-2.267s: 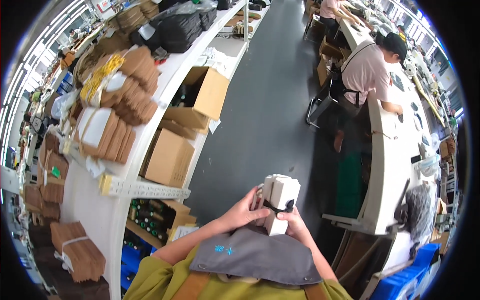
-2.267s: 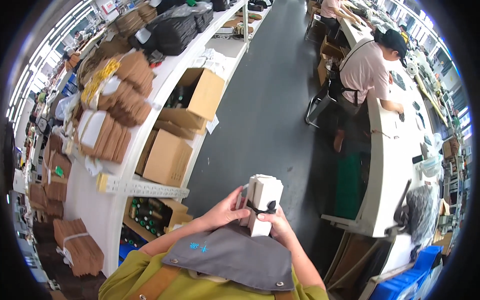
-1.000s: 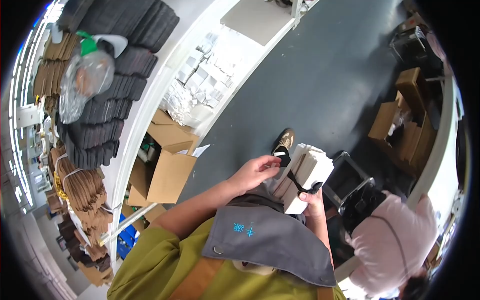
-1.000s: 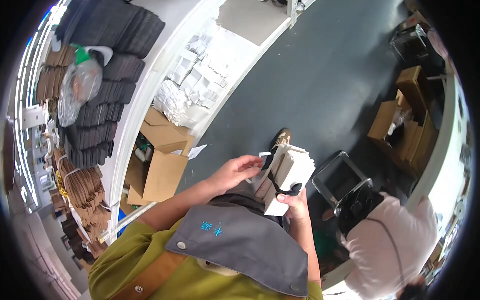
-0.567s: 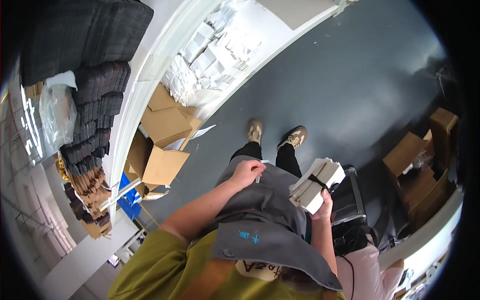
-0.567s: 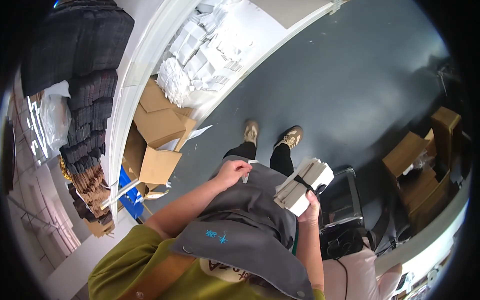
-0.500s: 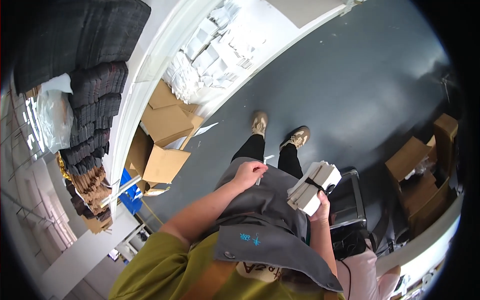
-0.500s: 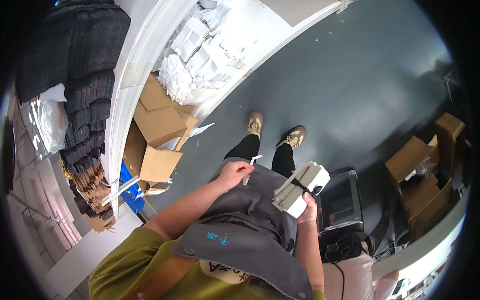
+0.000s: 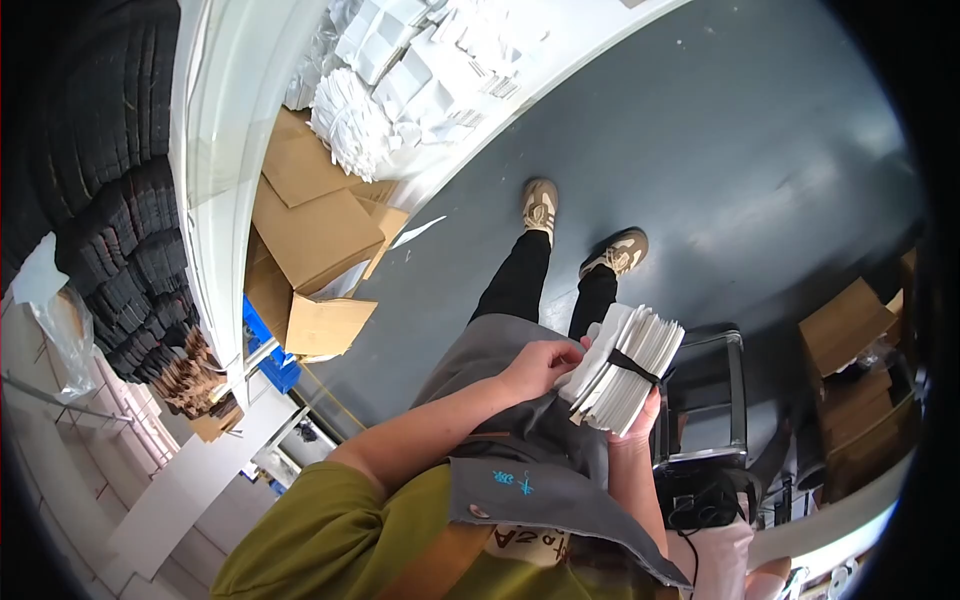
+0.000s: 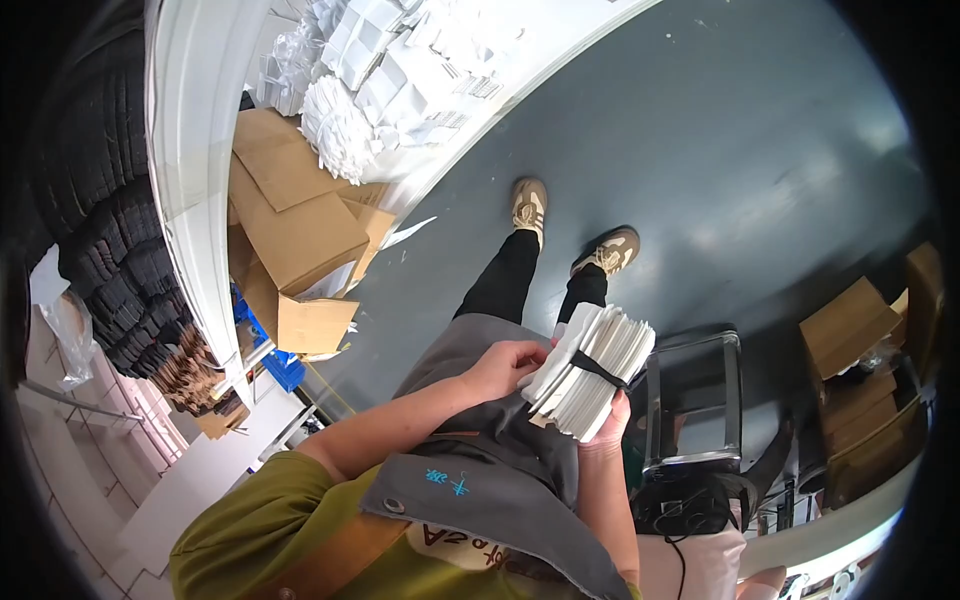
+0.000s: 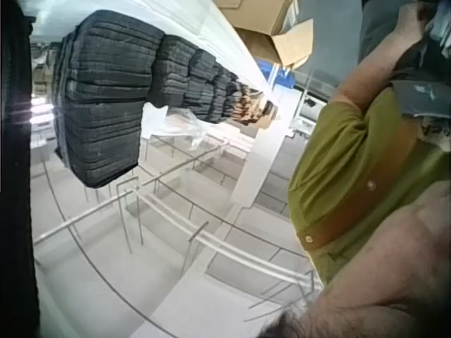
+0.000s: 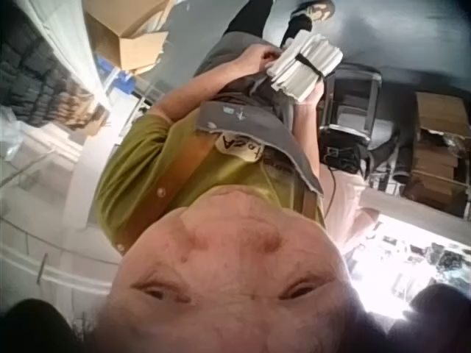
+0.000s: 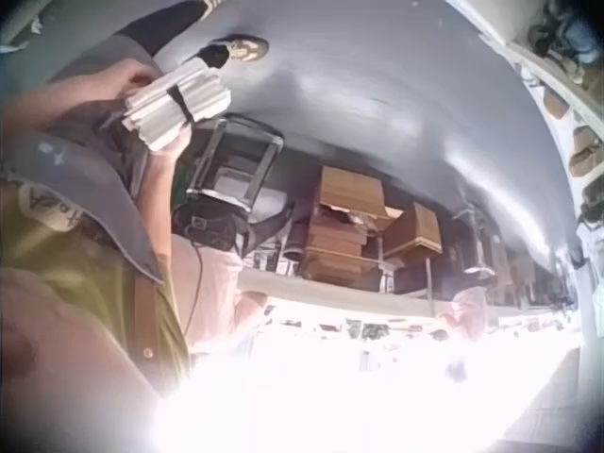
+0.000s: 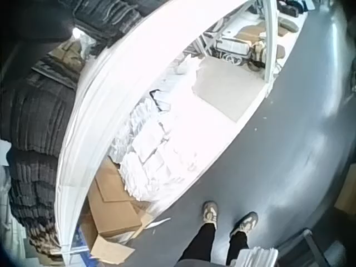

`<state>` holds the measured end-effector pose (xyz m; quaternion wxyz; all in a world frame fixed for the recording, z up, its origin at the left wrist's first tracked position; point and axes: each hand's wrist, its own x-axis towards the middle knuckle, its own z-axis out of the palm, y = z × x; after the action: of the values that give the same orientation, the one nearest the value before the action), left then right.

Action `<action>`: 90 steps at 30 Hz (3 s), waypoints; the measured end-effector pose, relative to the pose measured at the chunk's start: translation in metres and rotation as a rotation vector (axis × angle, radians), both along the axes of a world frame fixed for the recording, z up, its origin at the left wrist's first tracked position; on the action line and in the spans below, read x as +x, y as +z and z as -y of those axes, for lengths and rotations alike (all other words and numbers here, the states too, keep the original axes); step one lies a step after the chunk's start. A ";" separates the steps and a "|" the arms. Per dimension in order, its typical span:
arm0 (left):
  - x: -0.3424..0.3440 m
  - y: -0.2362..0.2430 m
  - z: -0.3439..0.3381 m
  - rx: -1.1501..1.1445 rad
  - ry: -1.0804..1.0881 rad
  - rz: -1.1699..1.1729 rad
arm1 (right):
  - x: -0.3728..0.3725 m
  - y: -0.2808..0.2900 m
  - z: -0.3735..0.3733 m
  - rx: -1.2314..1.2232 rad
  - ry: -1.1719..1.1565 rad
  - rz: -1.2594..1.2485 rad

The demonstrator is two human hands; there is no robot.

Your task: Picking up white leather tags from a storage shelf and organizing them into bundles on a work table.

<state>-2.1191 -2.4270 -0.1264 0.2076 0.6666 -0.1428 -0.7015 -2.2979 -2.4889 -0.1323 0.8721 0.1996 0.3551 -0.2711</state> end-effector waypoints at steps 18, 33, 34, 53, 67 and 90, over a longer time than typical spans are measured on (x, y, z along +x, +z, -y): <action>0.080 -0.017 0.027 0.044 -0.562 -0.148 | -0.008 -0.047 -0.056 0.054 -0.141 -0.175; 0.144 -0.021 0.034 0.179 -0.551 -0.152 | 0.003 -0.061 -0.066 0.047 -0.280 -0.197; 0.147 -0.022 0.034 0.188 -0.579 -0.127 | 0.006 -0.061 -0.063 0.037 -0.274 -0.189; 0.253 -0.081 0.060 -0.094 -0.422 0.685 | 0.009 -0.079 -0.117 0.259 0.071 -0.181; 0.294 -0.131 0.195 -0.309 -0.731 1.372 | 0.012 -0.101 -0.128 0.296 0.021 -0.028; 0.333 -0.155 0.182 -0.425 -0.591 1.495 | 0.012 -0.094 -0.113 0.324 -0.002 -0.078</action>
<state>-1.7862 -2.6091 -0.2817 -0.0131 0.8385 -0.5416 -0.0576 -2.2861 -2.3760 -0.2267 0.8138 0.3275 0.4274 -0.2185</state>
